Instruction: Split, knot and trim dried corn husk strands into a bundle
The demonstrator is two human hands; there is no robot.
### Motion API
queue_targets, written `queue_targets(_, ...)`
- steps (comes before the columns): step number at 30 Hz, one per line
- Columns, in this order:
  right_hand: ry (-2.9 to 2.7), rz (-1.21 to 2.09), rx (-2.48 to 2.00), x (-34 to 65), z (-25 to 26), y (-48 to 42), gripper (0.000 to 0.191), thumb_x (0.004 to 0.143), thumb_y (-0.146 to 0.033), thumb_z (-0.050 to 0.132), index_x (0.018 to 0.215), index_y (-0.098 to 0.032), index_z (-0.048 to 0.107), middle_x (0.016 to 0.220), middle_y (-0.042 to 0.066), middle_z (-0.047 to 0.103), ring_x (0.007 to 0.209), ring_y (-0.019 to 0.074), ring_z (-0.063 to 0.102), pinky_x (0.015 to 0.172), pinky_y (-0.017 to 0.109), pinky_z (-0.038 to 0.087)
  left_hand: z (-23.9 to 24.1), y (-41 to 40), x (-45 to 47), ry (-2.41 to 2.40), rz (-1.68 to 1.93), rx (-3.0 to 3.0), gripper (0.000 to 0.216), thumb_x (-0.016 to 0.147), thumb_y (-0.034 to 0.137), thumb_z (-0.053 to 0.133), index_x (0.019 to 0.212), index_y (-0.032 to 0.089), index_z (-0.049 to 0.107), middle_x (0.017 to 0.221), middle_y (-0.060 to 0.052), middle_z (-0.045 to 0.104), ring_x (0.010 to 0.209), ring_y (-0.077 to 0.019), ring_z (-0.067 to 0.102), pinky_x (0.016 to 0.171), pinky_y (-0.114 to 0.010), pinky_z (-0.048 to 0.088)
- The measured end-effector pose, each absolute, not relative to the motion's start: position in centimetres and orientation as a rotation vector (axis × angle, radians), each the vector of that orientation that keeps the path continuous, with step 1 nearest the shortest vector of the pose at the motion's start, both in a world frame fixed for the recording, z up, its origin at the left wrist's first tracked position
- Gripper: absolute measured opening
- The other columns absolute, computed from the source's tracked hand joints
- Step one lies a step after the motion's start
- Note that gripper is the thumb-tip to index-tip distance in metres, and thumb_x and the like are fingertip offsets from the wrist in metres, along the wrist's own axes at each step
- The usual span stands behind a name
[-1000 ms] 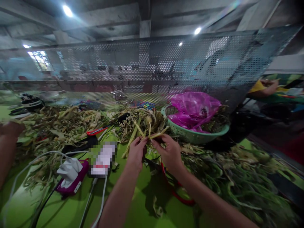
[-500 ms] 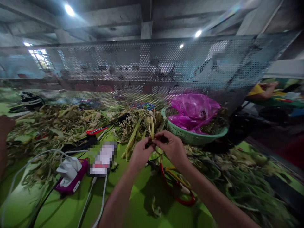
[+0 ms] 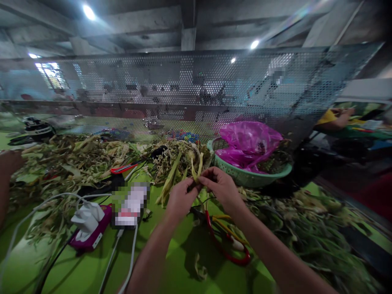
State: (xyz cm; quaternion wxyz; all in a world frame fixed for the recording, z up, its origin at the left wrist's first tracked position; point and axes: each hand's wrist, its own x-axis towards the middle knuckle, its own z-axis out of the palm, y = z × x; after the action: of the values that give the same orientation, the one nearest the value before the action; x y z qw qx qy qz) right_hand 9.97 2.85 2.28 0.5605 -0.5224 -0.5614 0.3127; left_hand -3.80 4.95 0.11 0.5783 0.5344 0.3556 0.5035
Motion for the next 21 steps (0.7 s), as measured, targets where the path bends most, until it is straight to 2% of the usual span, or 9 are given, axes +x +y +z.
queue_targets(4,-1.211,0.977,-1.210,10.1,2.2,3.0,0.028,0.071,-0.037,0.068,0.089,-0.015,0.063,0.069,-0.002,0.057,0.045,0.0049,0.037,0.040,0.019,0.029,-0.2,5.3,-4.0,0.758,1.098,1.558,0.009,0.071,0.024,0.063,0.066,0.017,0.067,0.065,0.001,0.057,0.067,-0.0140,0.045,0.062,-0.022,0.034)
queue_targets(9,-1.066,1.106,-1.077,10.3,2.2,3.0,0.023,0.066,-0.032,0.075,0.076,-0.016,0.062,0.069,-0.003,0.057,0.042,0.0018,0.032,0.037,0.017,0.023,-0.1,5.2,-4.1,0.662,0.965,1.470,0.019,0.075,0.030,0.060,0.081,0.015,0.071,0.075,-0.002,0.063,0.071,-0.0151,0.051,0.070,-0.025,0.038)
queue_targets(14,-1.014,1.130,-0.933,10.0,2.6,2.7,0.021,0.069,-0.033,0.073,0.079,-0.019,0.061,0.080,-0.001,0.063,0.042,0.0016,0.036,0.038,0.016,0.026,-0.6,5.7,-4.3,0.750,0.937,1.299,0.023,0.069,0.033,0.067,0.080,0.012,0.069,0.072,-0.002,0.062,0.068,-0.0122,0.050,0.067,-0.023,0.038)
queue_targets(21,-1.459,0.940,-1.103,10.6,2.9,2.5,0.018,0.075,-0.036,0.068,0.076,-0.018,0.069,0.068,0.000,0.060,0.059,0.0106,0.049,0.053,0.022,0.038,-1.6,6.4,-3.9,0.893,1.125,1.337,0.029,0.058,0.034,0.074,0.071,0.015,0.056,0.065,0.003,0.054,0.060,-0.0089,0.046,0.056,-0.021,0.034)
